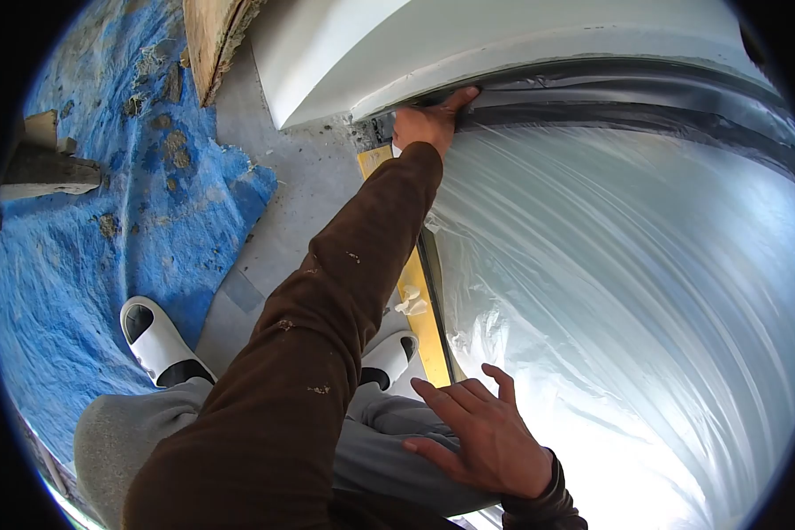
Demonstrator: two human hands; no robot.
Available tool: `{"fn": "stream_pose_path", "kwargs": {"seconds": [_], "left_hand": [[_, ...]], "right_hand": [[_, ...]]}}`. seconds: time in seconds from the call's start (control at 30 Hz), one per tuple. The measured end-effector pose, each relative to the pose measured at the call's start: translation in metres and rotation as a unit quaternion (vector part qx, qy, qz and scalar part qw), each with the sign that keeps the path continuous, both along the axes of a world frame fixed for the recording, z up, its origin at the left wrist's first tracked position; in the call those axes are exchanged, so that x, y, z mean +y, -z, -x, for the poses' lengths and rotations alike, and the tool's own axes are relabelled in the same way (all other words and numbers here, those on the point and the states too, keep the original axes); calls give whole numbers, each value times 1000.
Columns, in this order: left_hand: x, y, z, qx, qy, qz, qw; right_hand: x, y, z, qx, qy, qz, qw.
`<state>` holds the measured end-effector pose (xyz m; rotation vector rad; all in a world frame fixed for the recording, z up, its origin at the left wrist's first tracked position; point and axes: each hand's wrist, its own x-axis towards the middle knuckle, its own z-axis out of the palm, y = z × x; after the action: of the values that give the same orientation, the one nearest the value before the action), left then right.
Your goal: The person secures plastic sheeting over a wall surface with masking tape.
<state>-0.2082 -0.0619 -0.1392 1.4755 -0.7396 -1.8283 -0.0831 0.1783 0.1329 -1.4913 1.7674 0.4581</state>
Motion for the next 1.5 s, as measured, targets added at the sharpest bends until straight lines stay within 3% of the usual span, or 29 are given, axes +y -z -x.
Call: {"fn": "stream_pose_path", "kwargs": {"seconds": [0.1, 0.13, 0.37, 0.43, 0.73, 0.83, 0.87, 1.0, 1.07, 1.2, 1.27, 1.4, 1.47, 1.5], "left_hand": [[5, -9, -8, 35, 15, 16, 999], [3, -8, -13, 50, 68, 34, 996], [-3, -59, -14, 5, 124, 13, 992], [-6, -55, -17, 82, 130, 81, 985], [3, -62, -17, 32, 123, 3, 992], [15, -43, -27, 34, 131, 85, 987], [18, -34, -36, 57, 167, 70, 982], [28, 26, -13, 37, 110, 55, 992], [17, 37, -6, -47, 179, 65, 981], [2, 58, 11, -94, 197, 51, 975], [2, 84, 20, -120, 234, 132, 956], [-5, 109, 13, -102, 212, 162, 958], [-7, 131, 17, -204, 336, 361, 846], [-3, 142, 22, -204, 337, 360, 846]], "right_hand": [[6, -5, 2, 1, 5, 4, 1000], [8, -7, 3, -4, 4, -6, 1000], [5, -8, 3, -26, -7, -17, 1000], [7, -6, 5, -20, -13, -4, 1000], [0, -4, 2, -32, -6, -10, 999], [-4, -4, 1, -26, -19, -20, 999], [-6, -4, 1, -16, -29, -29, 999], [-6, -2, 0, -26, -15, -14, 999], [-8, -4, 0, -21, -31, -40, 998], [-4, -1, 3, -24, -9, -15, 1000], [-5, -1, 5, -15, -5, -30, 999], [-10, 0, 6, -26, -1, -33, 999], [-17, -2, 2, -17, 1, -59, 998], [-17, -2, 2, -18, 1, -60, 998]]}}
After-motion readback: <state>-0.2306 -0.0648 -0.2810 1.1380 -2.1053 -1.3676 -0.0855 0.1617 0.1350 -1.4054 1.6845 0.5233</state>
